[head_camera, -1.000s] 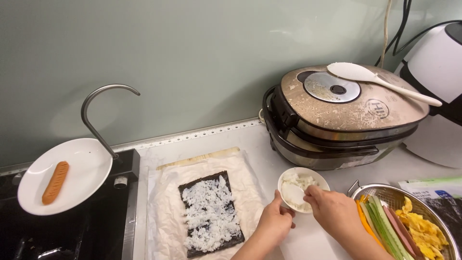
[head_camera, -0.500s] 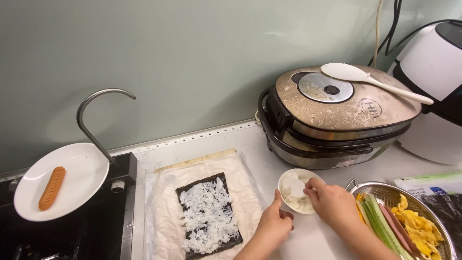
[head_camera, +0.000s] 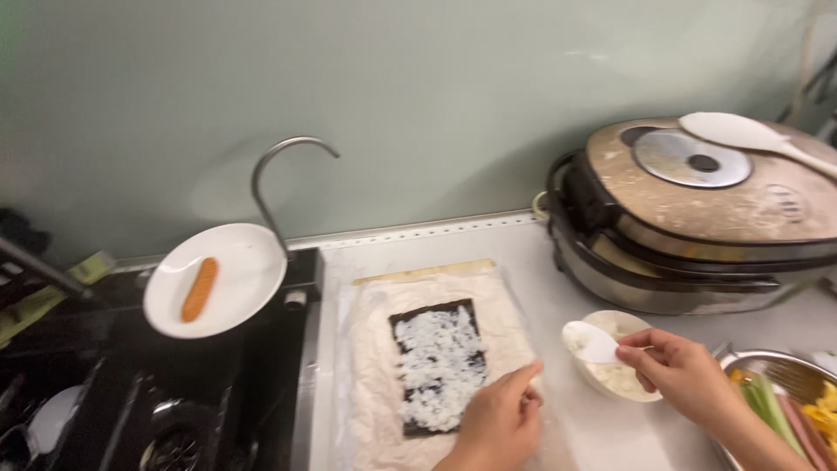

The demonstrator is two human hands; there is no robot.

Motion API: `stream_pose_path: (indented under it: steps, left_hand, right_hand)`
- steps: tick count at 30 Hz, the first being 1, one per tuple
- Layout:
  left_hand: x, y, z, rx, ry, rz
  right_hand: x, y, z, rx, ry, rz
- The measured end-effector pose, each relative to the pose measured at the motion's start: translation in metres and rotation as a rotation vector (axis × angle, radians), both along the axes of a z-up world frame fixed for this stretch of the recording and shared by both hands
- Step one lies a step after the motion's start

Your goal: Preparing and rolling a sushi roll with rice, seaweed, and various fillings.

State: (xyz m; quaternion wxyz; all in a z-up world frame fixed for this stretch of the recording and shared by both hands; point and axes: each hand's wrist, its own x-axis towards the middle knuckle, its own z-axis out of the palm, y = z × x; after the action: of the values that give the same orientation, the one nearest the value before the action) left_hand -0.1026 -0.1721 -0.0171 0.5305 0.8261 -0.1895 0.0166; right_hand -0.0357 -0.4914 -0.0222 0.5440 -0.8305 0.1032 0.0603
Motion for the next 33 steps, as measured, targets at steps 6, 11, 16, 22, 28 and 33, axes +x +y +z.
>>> stream_pose_path:
  steps: [6,11,16,22,28,33]
  left_hand:
    - [-0.061,0.132,-0.07,0.358,-0.43,0.098]
    - [-0.076,0.149,-0.081,0.484,-0.544,0.097]
    - [-0.074,0.146,-0.072,0.451,-0.58,0.074]
    - [-0.068,0.143,-0.063,0.422,-0.552,0.004]
    - [-0.06,0.141,-0.078,0.495,-0.733,0.101]
    - [-0.055,0.14,-0.085,0.508,-0.899,0.205]
  right_hand:
    - [-0.021,0.179,0.079,-0.523,-0.16,0.26]
    - [-0.017,0.228,0.054,-0.739,-0.667,0.56]
    - [-0.002,0.231,0.084,-0.663,-0.243,0.391]
    - [0.014,0.254,0.073,-0.843,0.111,0.717]
    - [0.036,0.264,0.084,-0.948,0.228,0.682]
    - [0.044,0.273,0.087,-0.85,0.056,0.595]
